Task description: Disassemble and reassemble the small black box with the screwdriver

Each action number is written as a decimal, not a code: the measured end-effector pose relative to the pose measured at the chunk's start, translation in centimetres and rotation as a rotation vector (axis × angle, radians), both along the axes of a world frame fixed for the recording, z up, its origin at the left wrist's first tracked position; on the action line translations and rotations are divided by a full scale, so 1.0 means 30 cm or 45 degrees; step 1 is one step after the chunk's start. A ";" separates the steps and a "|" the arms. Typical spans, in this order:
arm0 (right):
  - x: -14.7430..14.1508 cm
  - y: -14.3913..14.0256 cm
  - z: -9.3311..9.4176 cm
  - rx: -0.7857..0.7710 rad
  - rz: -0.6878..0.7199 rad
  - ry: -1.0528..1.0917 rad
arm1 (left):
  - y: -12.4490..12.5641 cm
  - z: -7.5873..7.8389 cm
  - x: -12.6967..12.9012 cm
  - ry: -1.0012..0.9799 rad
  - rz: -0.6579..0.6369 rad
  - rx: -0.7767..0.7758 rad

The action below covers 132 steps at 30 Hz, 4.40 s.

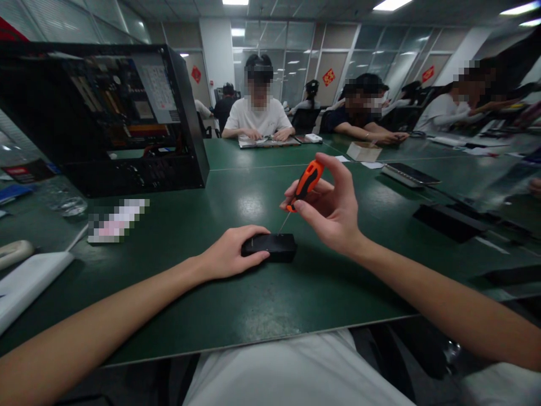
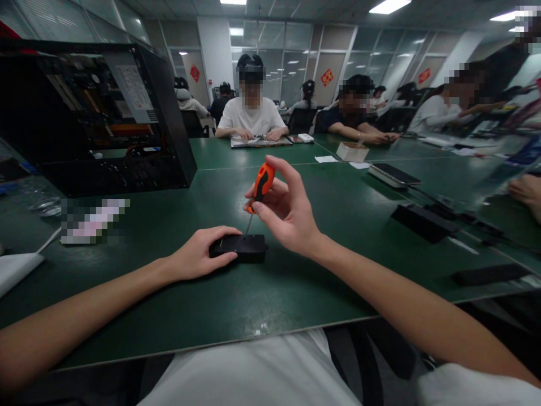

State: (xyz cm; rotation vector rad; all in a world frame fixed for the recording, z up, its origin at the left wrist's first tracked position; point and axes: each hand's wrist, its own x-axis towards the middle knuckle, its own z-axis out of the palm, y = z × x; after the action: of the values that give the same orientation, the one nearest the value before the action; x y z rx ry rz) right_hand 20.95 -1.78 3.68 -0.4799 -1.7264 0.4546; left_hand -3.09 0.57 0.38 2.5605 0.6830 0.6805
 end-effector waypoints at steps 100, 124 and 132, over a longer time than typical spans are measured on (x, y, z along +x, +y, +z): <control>0.009 -0.049 0.001 -0.028 -0.061 -0.183 | -0.017 -0.001 0.012 -0.028 -0.073 -0.037; 0.014 -0.048 0.037 -0.277 -0.062 -0.140 | -0.022 0.004 0.015 -0.032 -0.060 -0.061; 0.037 -0.006 0.035 -0.365 0.015 0.090 | -0.026 0.009 0.004 -0.012 0.021 -0.035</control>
State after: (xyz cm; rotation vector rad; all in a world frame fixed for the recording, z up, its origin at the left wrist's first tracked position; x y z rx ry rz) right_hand 22.05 -1.97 4.73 -0.6503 -1.6036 0.7249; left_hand -2.98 -0.21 0.65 2.5279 0.7065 0.6832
